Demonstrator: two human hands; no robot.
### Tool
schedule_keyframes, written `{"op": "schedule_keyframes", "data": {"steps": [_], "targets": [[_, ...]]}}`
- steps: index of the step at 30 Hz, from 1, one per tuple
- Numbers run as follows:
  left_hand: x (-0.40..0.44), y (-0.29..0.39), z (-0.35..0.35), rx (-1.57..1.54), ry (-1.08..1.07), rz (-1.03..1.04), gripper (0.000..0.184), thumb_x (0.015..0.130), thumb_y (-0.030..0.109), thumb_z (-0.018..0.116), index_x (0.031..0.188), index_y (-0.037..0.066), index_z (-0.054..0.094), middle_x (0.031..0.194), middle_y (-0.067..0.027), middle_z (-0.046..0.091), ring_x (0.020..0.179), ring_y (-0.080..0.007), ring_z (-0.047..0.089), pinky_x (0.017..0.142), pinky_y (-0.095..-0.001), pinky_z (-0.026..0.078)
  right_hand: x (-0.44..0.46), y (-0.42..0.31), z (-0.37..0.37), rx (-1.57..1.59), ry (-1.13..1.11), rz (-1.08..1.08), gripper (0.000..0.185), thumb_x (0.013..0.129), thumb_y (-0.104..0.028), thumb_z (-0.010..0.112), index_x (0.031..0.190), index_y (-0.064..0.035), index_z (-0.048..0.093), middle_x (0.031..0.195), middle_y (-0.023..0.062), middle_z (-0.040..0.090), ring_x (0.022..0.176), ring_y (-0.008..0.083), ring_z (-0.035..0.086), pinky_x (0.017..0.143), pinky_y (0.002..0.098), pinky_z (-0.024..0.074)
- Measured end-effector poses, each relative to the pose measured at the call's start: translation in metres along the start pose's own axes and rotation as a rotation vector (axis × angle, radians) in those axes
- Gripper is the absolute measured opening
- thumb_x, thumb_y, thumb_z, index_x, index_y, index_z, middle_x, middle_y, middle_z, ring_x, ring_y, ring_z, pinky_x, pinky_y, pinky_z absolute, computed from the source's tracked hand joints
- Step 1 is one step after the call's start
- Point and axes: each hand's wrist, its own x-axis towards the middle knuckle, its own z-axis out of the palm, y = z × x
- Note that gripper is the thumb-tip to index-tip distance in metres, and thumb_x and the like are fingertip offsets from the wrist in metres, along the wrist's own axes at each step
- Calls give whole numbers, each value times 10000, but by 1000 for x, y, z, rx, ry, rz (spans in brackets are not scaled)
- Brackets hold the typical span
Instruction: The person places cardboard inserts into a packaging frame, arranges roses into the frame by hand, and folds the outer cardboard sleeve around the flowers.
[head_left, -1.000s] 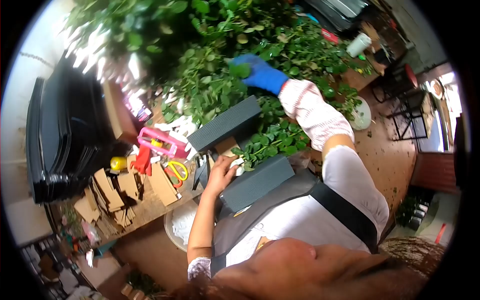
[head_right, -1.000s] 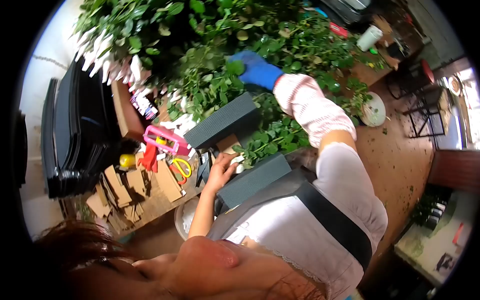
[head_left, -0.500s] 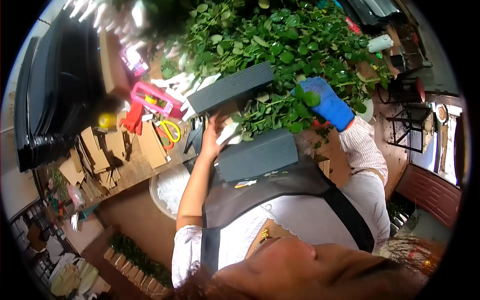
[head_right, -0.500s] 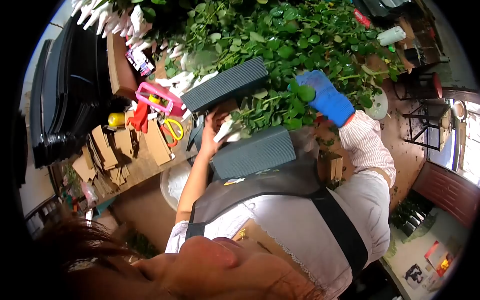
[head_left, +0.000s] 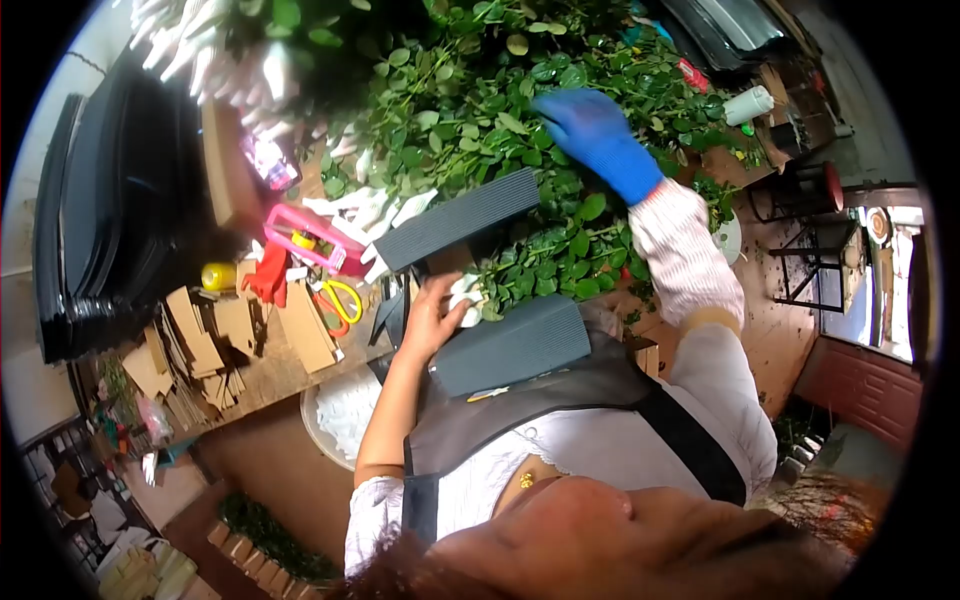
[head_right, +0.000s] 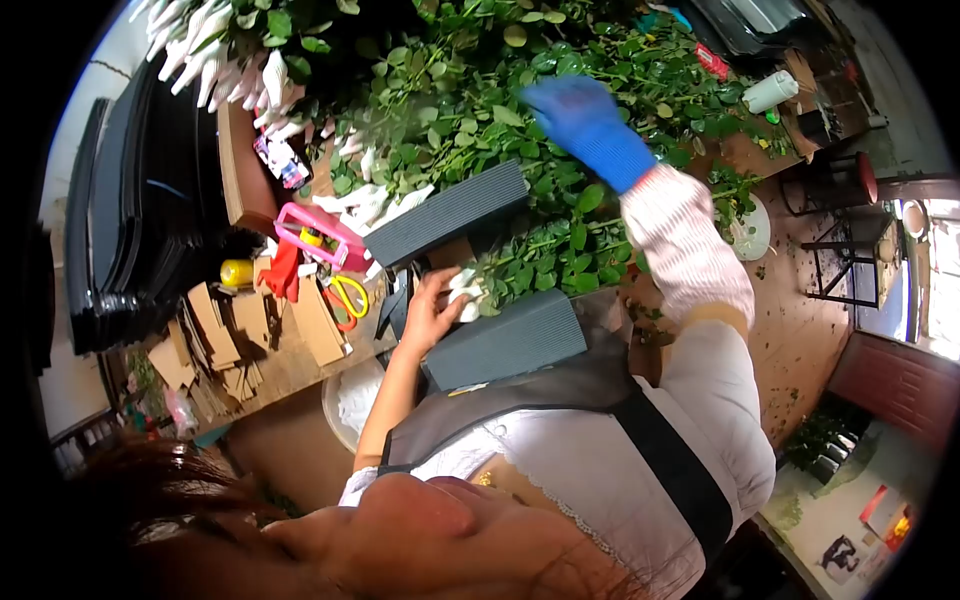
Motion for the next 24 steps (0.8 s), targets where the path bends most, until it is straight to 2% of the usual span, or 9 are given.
{"op": "schedule_keyframes", "data": {"steps": [4, 5, 8, 13, 15, 17, 19, 21, 24], "targets": [[2, 18, -4, -86, 18, -110, 392, 894, 224, 755, 1233, 53, 660, 1195, -159, 643, 1066, -328, 639, 925, -380, 526, 76, -10, 84, -288, -359, 94, 267, 953, -188, 611, 1215, -180, 667, 1173, 79, 705, 1103, 294, 665, 921, 426, 540], [5, 13, -3, 57, 80, 32, 327, 894, 218, 756, 1171, 56, 691, 1090, -141, 681, 1004, -323, 630, 903, -390, 512, 87, -11, 99, -413, -492, 138, 266, 956, -180, 608, 1214, -177, 671, 1176, 79, 704, 1108, 302, 664, 929, 429, 540], [7, 3, 5, 111, 162, 27, 231, 896, 185, 762, 1072, 43, 716, 1031, -133, 684, 923, -285, 630, 828, -365, 514, 118, -10, 101, -395, -584, 149, 175, 925, -159, 594, 1061, -152, 703, 1113, 51, 688, 1079, 261, 662, 896, 436, 522], [8, 0, 10, 82, 204, 57, 224, 883, 160, 783, 1069, 56, 718, 901, -98, 689, 874, -244, 632, 801, -346, 508, 97, 2, -12, -394, 313, -143, 196, 865, -90, 636, 1041, -162, 686, 1028, 52, 680, 1025, 247, 660, 912, 421, 510], [8, 4, 9, 51, 194, -12, 238, 882, 175, 780, 1081, 60, 716, 851, -91, 679, 858, -262, 634, 802, -352, 507, 74, 5, -23, -527, -247, -39, 237, 865, -96, 653, 1094, -159, 664, 1027, 57, 673, 1009, 268, 666, 909, 414, 520], [8, 10, 11, 40, 258, 18, 226, 884, 175, 775, 1079, 73, 725, 844, -90, 698, 848, -263, 637, 807, -361, 502, 47, 49, -16, -271, -435, 199, 273, 872, -106, 665, 1142, -144, 676, 1089, 81, 695, 1027, 301, 671, 917, 421, 523], [9, -7, 12, 98, 206, 89, 206, 888, 172, 768, 1070, 83, 733, 866, -97, 723, 861, -253, 638, 815, -372, 495, -10, 93, -36, -171, 202, 10, 306, 867, -130, 689, 1174, -124, 685, 1151, 120, 699, 1048, 329, 666, 920, 413, 528], [9, -7, 13, 91, 222, 72, 191, 871, 188, 767, 1041, 104, 744, 846, -100, 698, 833, -284, 633, 787, -395, 503, -51, 109, -50, -113, 404, 113, 320, 846, -135, 715, 1165, -110, 699, 1157, 135, 701, 1038, 332, 662, 916, 393, 531], [7, -17, 17, 26, 223, 63, 208, 917, 153, 753, 1090, 45, 712, 823, -78, 681, 648, -151, 622, 644, -292, 505, -107, 123, -57, 20, 515, 167, 341, 833, -99, 713, 1174, -116, 705, 1151, 121, 707, 1053, 327, 665, 910, 405, 536]]}}
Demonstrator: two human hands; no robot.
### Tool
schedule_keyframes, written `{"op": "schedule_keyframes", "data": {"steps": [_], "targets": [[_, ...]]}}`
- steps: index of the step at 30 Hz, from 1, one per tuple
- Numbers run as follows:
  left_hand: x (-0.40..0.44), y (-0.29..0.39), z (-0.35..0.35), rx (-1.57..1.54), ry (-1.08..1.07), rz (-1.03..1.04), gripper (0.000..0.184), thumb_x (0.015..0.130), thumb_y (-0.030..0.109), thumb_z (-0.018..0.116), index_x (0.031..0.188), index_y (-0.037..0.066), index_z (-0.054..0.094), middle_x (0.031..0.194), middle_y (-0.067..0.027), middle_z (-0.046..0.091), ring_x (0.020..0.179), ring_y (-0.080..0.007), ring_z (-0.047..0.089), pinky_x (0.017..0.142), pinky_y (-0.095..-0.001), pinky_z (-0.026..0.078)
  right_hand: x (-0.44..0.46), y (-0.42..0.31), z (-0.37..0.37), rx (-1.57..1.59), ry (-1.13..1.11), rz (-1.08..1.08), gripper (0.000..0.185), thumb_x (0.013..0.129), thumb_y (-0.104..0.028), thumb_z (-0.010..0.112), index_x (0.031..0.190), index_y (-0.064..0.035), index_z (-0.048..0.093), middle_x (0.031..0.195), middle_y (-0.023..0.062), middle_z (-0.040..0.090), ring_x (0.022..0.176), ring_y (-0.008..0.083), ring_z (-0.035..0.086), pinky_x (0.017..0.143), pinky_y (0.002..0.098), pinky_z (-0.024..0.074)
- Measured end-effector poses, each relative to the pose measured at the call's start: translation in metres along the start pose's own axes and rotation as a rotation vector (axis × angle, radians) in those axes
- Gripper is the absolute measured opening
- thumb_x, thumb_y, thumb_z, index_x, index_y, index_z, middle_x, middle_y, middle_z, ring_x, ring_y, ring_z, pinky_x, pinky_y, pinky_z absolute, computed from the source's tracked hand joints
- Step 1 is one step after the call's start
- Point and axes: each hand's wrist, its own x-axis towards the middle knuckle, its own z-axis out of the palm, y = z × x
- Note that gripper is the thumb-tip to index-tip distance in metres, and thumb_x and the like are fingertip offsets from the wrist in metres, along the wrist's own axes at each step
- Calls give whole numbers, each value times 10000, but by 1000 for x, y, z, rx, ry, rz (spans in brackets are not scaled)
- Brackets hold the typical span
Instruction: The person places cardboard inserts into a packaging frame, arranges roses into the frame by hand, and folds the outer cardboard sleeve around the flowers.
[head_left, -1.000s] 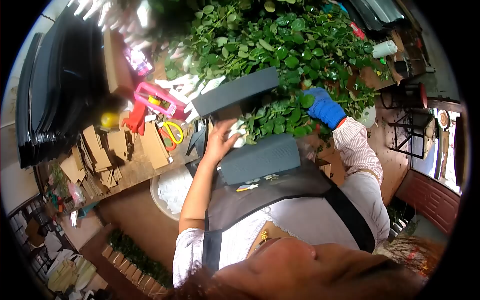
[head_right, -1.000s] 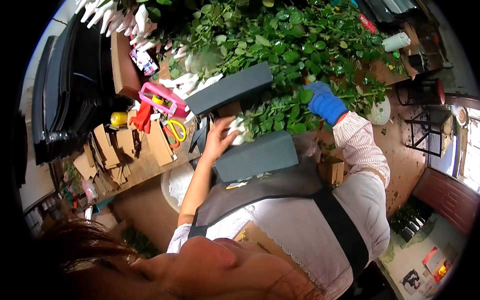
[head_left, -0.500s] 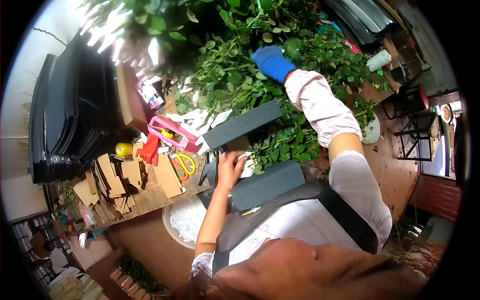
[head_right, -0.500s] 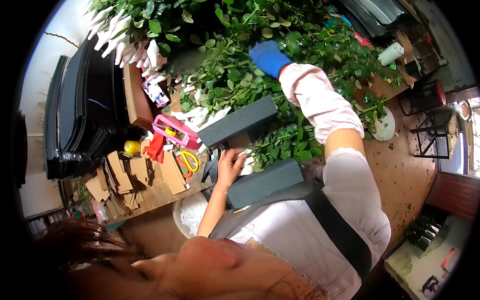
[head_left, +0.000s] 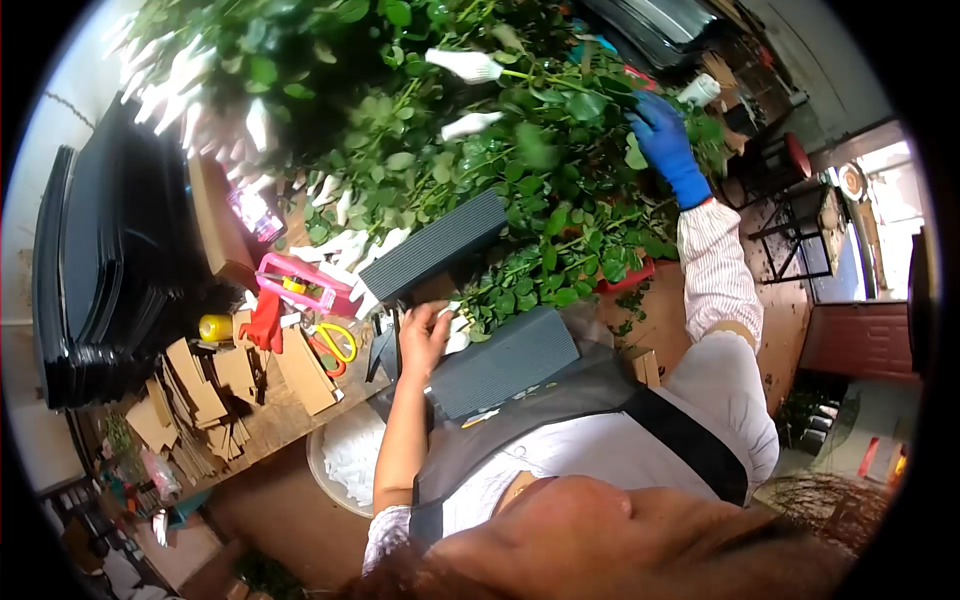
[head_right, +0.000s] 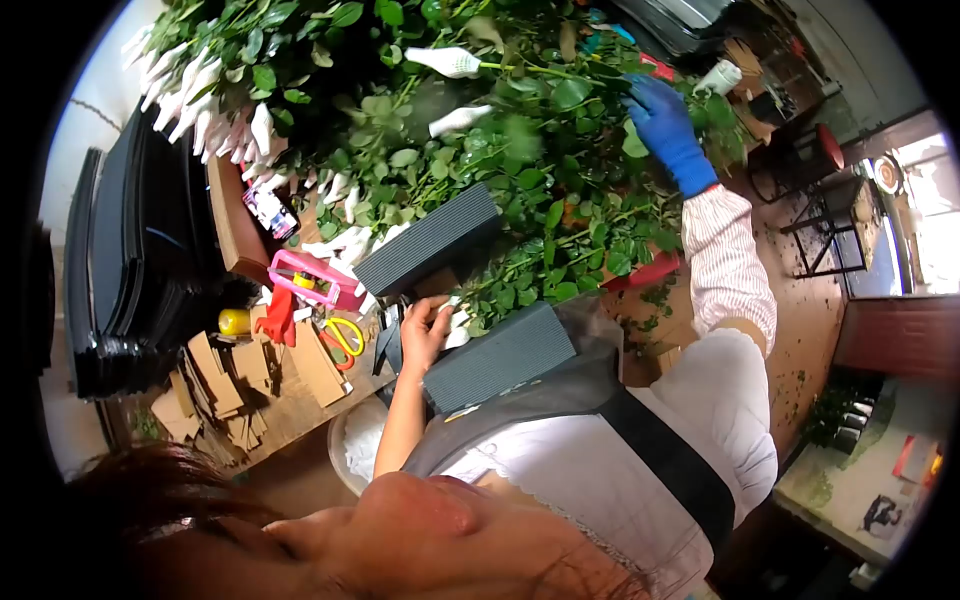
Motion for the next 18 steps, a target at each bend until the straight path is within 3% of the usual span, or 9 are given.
{"op": "schedule_keyframes", "data": {"steps": [2, 5, 7, 8, 9, 10, 13, 16, 18], "targets": [[1, 1, -1, -34, -28, -35, 222, 913, 154, 760, 1099, 45, 707, 837, -76, 672, 699, -149, 632, 666, -288, 514, -18, -15, -29, 119, -132, 52, 353, 833, -85, 711, 1183, -132, 711, 1162, 111, 711, 1081, 315, 665, 916, 409, 540], [1, 4, 6, -118, 71, -43, 295, 902, 134, 773, 1152, 12, 675, 888, -63, 712, 744, -116, 645, 653, -286, 515, -26, -94, -55, 287, -336, -201, 368, 847, -68, 695, 1203, -160, 713, 1221, 98, 699, 1118, 294, 663, 938, 417, 546], [-1, -14, 7, -199, -49, -332, 303, 894, 118, 769, 1153, -6, 671, 867, -61, 728, 697, -104, 645, 619, -287, 517, -46, -123, -37, 324, -514, -292, 447, 863, -72, 681, 1292, -193, 663, 1278, 86, 674, 1107, 290, 665, 957, 412, 544], [5, 10, -9, -132, -218, -420, 347, 870, 165, 781, 1153, 6, 660, 946, -169, 738, 871, -218, 730, 750, -333, 559, -61, -128, -19, 291, -546, -259, 485, 872, -82, 663, 1341, -195, 625, 1308, 88, 656, 1088, 304, 662, 934, 427, 541], [0, -32, 3, -39, -144, -204, 411, 860, 196, 792, 1170, -8, 614, 954, -187, 737, 879, -284, 730, 770, -358, 563, -75, -132, -2, 264, -581, -229, 524, 881, -92, 645, 1391, -197, 587, 1338, 91, 639, 1068, 318, 660, 912, 442, 538], [-2, -17, 1, -47, -69, -186, 425, 859, 208, 795, 1166, -10, 600, 970, -199, 734, 889, -311, 727, 779, -370, 562, -77, -137, 8, 184, -661, -169, 568, 898, -126, 655, 1446, -209, 529, 1335, 94, 636, 1065, 320, 656, 929, 435, 528], [2, -11, 1, 16, -24, -230, 486, 850, 226, 810, 1183, -30, 565, 1011, -213, 724, 903, -322, 731, 796, -387, 569, -56, -145, 26, 226, -579, -121, 578, 900, -128, 654, 1458, -202, 519, 1335, 91, 632, 1080, 318, 647, 947, 428, 515], [0, -10, 2, -113, -14, -221, 518, 854, 243, 818, 1228, -19, 573, 1016, -176, 725, 889, -227, 735, 754, -340, 588, -16, -155, 22, 141, -388, -319, 631, 864, -87, 673, 1462, -211, 515, 1354, 57, 623, 1103, 291, 634, 953, 431, 499], [-1, -27, 7, -98, -16, -158, 522, 860, 237, 811, 1257, -4, 574, 1047, -177, 720, 901, -230, 734, 760, -340, 588, 6, -148, 26, 41, -356, -435, 700, 806, -47, 686, 1463, -216, 515, 1361, 39, 621, 1124, 274, 624, 971, 431, 489]]}}
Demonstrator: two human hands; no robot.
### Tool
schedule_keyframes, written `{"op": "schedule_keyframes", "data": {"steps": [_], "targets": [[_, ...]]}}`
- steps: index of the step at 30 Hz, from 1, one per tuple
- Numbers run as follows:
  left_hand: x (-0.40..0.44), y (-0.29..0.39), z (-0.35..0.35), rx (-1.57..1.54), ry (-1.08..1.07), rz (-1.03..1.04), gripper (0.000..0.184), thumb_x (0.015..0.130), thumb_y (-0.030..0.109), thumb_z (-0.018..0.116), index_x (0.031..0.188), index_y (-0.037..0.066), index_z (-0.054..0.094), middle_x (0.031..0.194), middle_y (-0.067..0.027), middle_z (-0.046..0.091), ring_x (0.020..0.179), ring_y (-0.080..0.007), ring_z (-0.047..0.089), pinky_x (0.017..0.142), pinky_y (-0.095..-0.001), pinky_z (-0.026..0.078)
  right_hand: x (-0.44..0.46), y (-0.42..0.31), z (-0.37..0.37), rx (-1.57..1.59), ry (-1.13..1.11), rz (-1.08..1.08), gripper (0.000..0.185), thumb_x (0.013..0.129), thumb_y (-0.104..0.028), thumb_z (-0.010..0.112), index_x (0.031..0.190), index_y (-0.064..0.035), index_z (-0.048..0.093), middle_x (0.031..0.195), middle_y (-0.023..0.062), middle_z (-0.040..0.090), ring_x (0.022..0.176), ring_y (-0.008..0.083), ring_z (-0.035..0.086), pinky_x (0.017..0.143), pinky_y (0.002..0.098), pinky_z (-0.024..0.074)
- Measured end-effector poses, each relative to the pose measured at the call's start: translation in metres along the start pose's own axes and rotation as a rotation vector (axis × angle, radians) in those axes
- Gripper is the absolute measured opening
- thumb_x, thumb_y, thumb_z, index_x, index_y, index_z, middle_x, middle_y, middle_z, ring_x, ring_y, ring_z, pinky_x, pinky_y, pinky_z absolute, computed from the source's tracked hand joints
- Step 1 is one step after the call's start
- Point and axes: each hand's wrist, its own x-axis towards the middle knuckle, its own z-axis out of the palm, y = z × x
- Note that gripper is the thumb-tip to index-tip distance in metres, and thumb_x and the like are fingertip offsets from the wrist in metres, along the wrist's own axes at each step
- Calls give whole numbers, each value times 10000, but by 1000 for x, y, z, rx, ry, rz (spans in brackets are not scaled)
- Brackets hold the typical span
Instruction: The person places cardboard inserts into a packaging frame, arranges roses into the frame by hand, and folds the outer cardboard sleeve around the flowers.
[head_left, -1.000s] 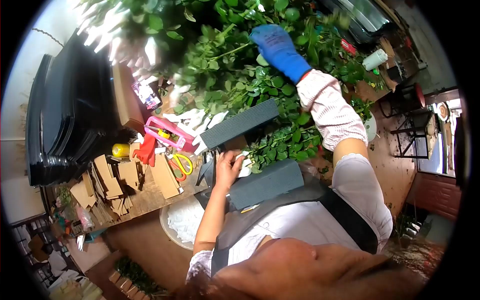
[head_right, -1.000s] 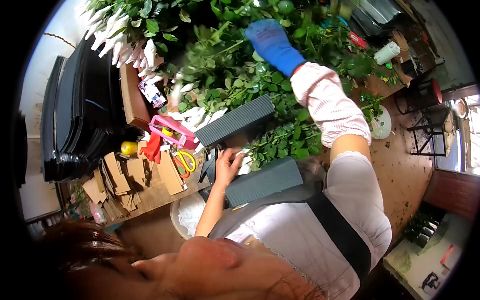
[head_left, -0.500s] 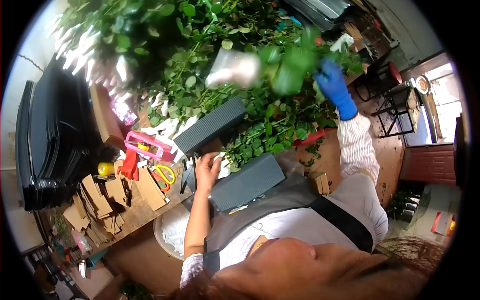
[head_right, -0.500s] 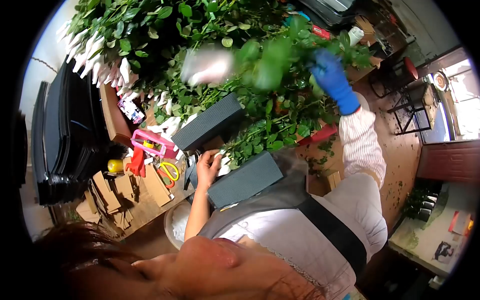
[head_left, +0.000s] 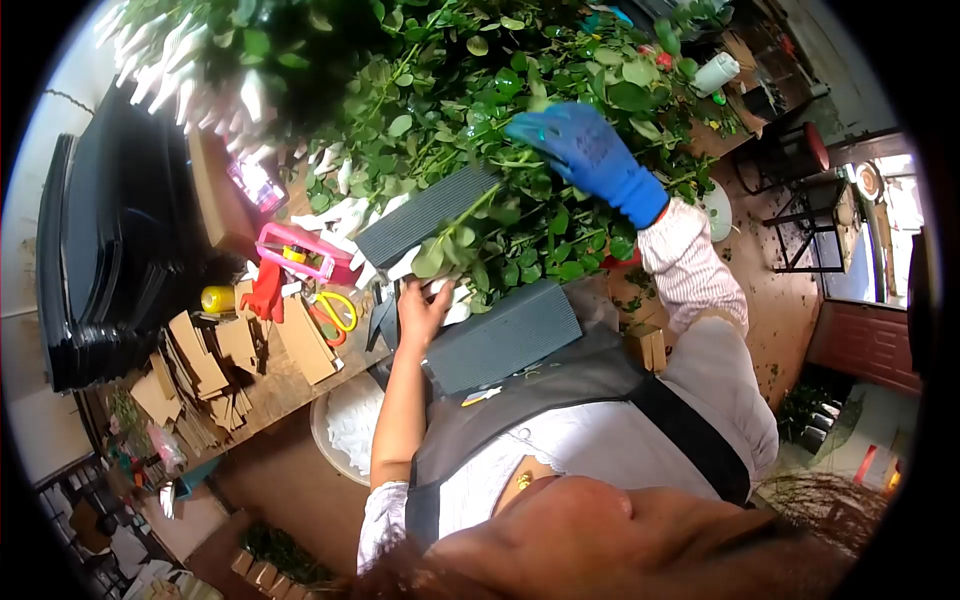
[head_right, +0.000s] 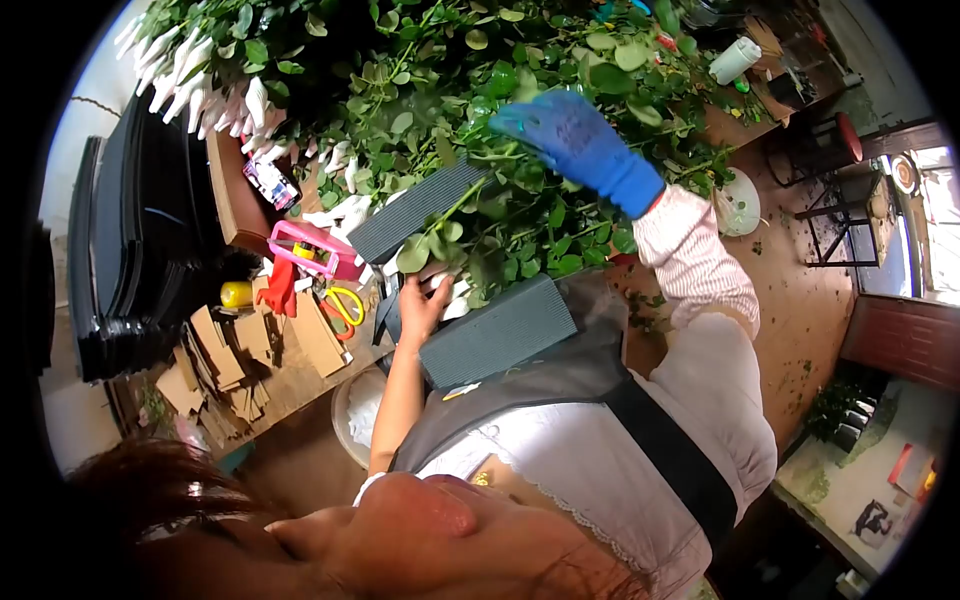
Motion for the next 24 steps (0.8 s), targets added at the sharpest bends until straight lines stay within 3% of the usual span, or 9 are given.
{"op": "schedule_keyframes", "data": {"steps": [5, 11, 13, 15, 17, 18, 19, 21, 24], "targets": [[-2, 28, -3, -96, -20, -33, 545, 876, 166, 786, 1354, 59, 546, 1201, -190, 681, 999, -252, 726, 850, -348, 580, 26, -12, -57, -33, 224, -71, 447, 837, -89, 664, 1271, -194, 661, 1210, 17, 692, 982, 259, 667, 848, 401, 546], [-4, 39, -5, 33, 36, 99, 406, 872, 179, 793, 1247, 111, 652, 1044, -152, 666, 887, -267, 704, 752, -346, 584, -45, -7, 7, 459, -295, 106, 155, 871, -262, 713, 910, -117, 676, 893, 60, 650, 813, 271, 677, 673, 393, 547], [-3, 23, -3, 102, 41, 114, 381, 873, 197, 792, 1221, 107, 665, 1004, -156, 674, 872, -298, 680, 747, -370, 558, -79, -3, 49, 458, -237, 152, 249, 854, -310, 725, 1032, -135, 709, 1142, 58, 703, 918, 320, 689, 794, 429, 566], [-4, 21, -1, 66, 36, 107, 370, 878, 192, 785, 1209, 86, 660, 994, -156, 676, 878, -300, 669, 755, -372, 546, -87, -7, 63, 368, -498, 309, 428, 860, -369, 701, 1231, -159, 660, 1343, 63, 633, 1053, 323, 676, 896, 427, 555], [-5, 28, -2, -21, 24, 17, 367, 885, 180, 780, 1215, 82, 654, 1012, -151, 672, 897, -276, 673, 769, -355, 550, -82, -18, 66, 300, -653, 393, 477, 856, -358, 699, 1288, -165, 634, 1354, 81, 628, 1121, 320, 656, 942, 435, 539], [-4, 14, -1, 99, 11, 123, 388, 919, 119, 752, 1267, 43, 600, 1072, -102, 584, 882, -160, 676, 750, -278, 553, -76, -22, 65, 277, -742, 439, 468, 856, -347, 697, 1284, -168, 639, 1357, 91, 626, 1143, 318, 648, 955, 437, 533], [-5, 24, -3, 32, -28, 72, 384, 923, 107, 744, 1273, 46, 598, 1076, -92, 580, 881, -153, 673, 746, -271, 548, -70, -27, 65, 256, -832, 481, 459, 856, -337, 695, 1280, -170, 643, 1360, 101, 623, 1164, 316, 639, 968, 439, 527], [-4, 24, -1, 36, 27, 91, 343, 882, 149, 773, 1200, 86, 663, 1054, -140, 685, 883, -270, 664, 793, -343, 548, -67, -29, 66, 241, -956, 506, 448, 854, -318, 692, 1274, -166, 650, 1347, 122, 626, 1191, 313, 628, 985, 441, 520], [-4, 16, -1, 56, -9, 67, 419, 882, 139, 769, 1262, 59, 611, 1086, -133, 695, 923, -273, 678, 818, -334, 550, -64, -29, 64, 221, -1006, 488, 432, 844, -291, 691, 1248, -140, 659, 1278, 141, 648, 1179, 315, 631, 981, 440, 523]]}}
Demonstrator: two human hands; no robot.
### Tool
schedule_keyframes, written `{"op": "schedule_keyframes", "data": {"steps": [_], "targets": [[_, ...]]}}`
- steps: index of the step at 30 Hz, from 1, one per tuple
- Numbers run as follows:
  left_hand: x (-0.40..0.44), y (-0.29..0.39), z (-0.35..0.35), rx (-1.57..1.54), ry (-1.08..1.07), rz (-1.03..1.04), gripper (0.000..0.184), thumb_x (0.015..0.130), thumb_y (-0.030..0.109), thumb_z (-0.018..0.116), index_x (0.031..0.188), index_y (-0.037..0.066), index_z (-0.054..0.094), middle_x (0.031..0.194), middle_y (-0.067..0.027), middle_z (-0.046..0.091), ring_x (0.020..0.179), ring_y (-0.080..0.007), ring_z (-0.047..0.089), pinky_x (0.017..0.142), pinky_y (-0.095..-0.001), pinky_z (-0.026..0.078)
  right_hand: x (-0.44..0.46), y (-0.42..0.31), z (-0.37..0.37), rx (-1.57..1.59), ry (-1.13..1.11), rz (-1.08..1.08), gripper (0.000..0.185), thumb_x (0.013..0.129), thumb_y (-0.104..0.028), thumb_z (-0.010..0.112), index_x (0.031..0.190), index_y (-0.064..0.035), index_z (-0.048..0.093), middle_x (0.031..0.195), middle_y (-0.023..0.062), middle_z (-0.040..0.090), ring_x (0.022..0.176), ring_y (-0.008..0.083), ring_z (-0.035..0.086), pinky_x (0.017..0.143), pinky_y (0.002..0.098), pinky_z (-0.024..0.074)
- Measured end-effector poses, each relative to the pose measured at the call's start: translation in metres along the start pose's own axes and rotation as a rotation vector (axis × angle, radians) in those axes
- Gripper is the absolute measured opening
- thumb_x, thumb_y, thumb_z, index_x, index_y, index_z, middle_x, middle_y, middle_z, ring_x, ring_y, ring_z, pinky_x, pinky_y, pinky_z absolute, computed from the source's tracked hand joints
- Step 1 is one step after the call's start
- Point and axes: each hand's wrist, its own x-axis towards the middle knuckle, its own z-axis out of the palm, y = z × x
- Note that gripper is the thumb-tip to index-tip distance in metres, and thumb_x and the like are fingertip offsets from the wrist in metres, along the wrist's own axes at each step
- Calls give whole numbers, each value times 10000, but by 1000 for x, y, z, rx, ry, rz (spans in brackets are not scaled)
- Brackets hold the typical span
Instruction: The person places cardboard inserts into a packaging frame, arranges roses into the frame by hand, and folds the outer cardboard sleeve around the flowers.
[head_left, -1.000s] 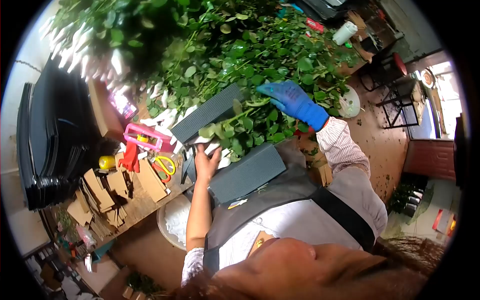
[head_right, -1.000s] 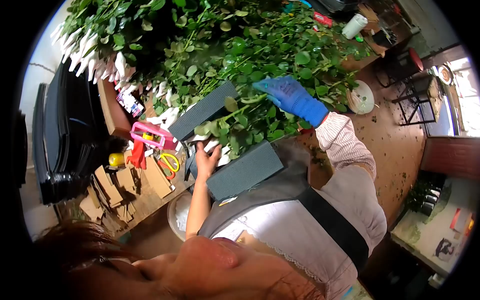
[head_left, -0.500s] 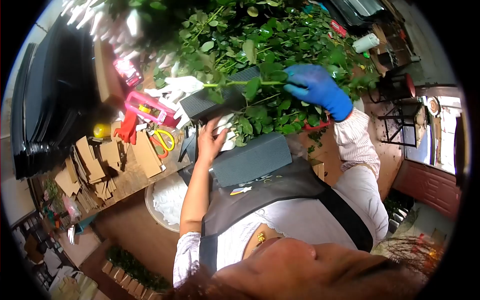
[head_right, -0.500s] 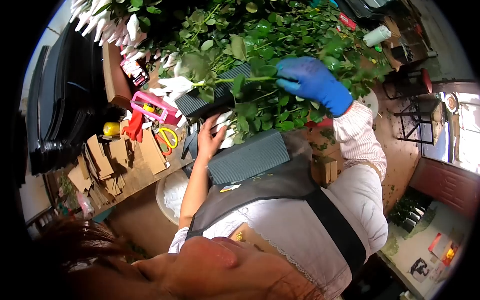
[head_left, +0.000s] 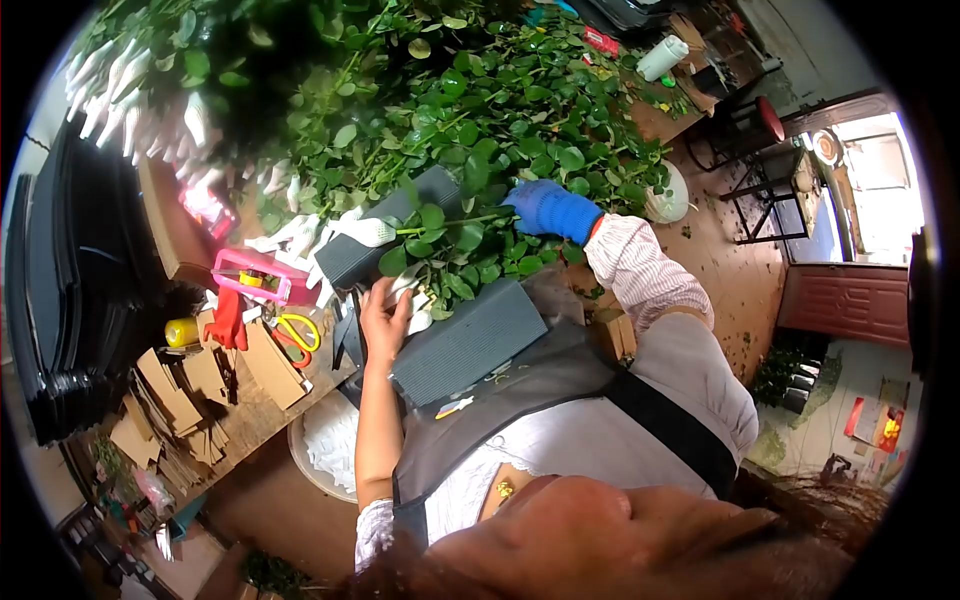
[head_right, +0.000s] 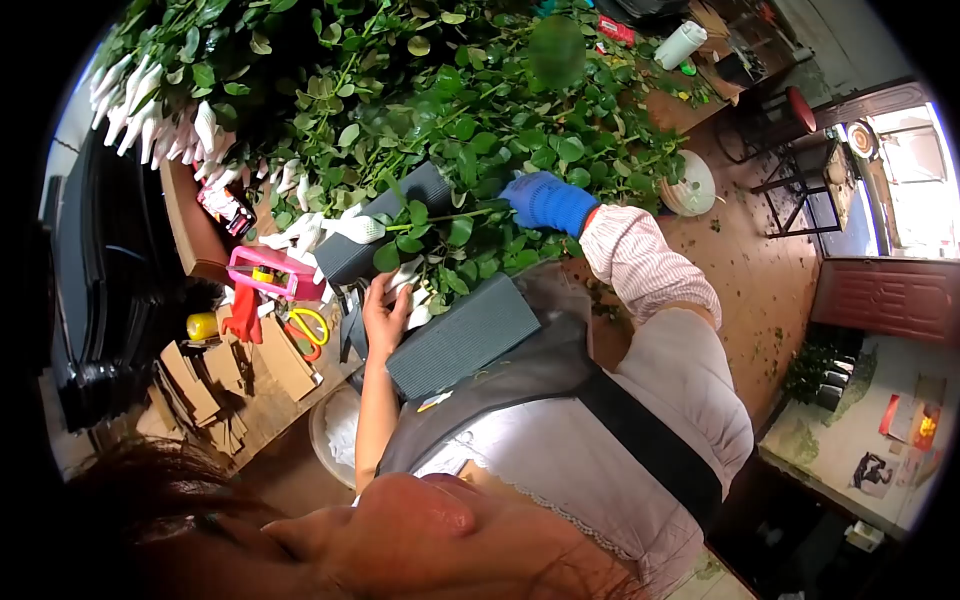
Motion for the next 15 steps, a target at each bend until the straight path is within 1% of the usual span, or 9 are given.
{"op": "schedule_keyframes", "data": {"steps": [4, 5, 7, 8, 9, 10, 13, 14, 15], "targets": [[-1, 5, 0, -235, -19, 3, 601, 857, 57, 727, 1379, -25, 442, 1191, -149, 689, 1042, -274, 692, 856, -339, 562, -51, -3, -42, -87, 138, -22, 350, 824, -233, 686, 1138, -78, 674, 1129, 102, 683, 1053, 318, 669, 917, 447, 549], [1, -14, 6, -412, -20, -173, 515, 827, 16, 717, 1306, -3, 528, 1168, -147, 684, 1001, -260, 695, 850, -351, 566, -72, -1, -51, -93, 223, -35, 323, 813, -209, 690, 1113, -89, 678, 1117, 94, 684, 1025, 312, 675, 892, 449, 558], [3, -12, -1, 85, -41, 1, 396, 818, 22, 737, 1193, 22, 611, 1123, -145, 684, 974, -255, 689, 840, -356, 563, -105, -6, -87, -85, 393, -92, 324, 787, -166, 697, 1108, -124, 680, 1100, 85, 686, 987, 300, 686, 853, 446, 571], [2, -24, 8, -190, -25, -150, 288, 815, 47, 755, 1088, 35, 662, 1081, -150, 684, 944, -267, 673, 831, -364, 554, -120, -10, -108, -72, 475, -137, 356, 774, -147, 700, 1129, -146, 679, 1096, 84, 687, 977, 294, 689, 838, 441, 575], [3, -13, 4, -117, -34, -124, 260, 829, 67, 763, 1068, 37, 666, 1076, -136, 694, 934, -262, 661, 826, -358, 547, -126, -8, -118, -105, 747, -202, 432, 751, -124, 708, 1177, -184, 665, 1054, 79, 683, 941, 288, 691, 820, 429, 581], [4, 0, 0, -44, -40, -98, 234, 842, 86, 771, 1048, 38, 671, 1072, -122, 704, 924, -257, 648, 820, -351, 541, -125, -6, -139, -182, 848, -281, 477, 752, -128, 706, 1221, -191, 645, 1030, 66, 680, 909, 299, 688, 810, 431, 579], [5, 11, -1, -67, 10, 26, 179, 872, 128, 774, 998, 45, 677, 1047, -102, 719, 911, -257, 638, 806, -347, 527, -74, -4, -193, -349, 984, -154, 520, 819, -141, 679, 1328, -145, 578, 1127, 148, 675, 964, 348, 674, 788, 473, 563], [4, 9, 0, -84, 7, -6, 181, 870, 130, 775, 998, 45, 679, 1052, -99, 720, 913, -256, 638, 806, -347, 527, -42, 1, -206, -402, 914, 15, 526, 864, -208, 685, 1370, -142, 556, 1184, 152, 672, 997, 352, 674, 806, 460, 561], [4, 13, -2, -101, 8, -37, 183, 869, 131, 777, 998, 45, 681, 1057, -96, 721, 915, -255, 638, 807, -347, 528, -33, -8, -219, -319, 1279, -367, 614, 814, 11, 556, 1425, -38, 513, 1250, 195, 641, 1109, 350, 643, 958, 425, 530]]}}
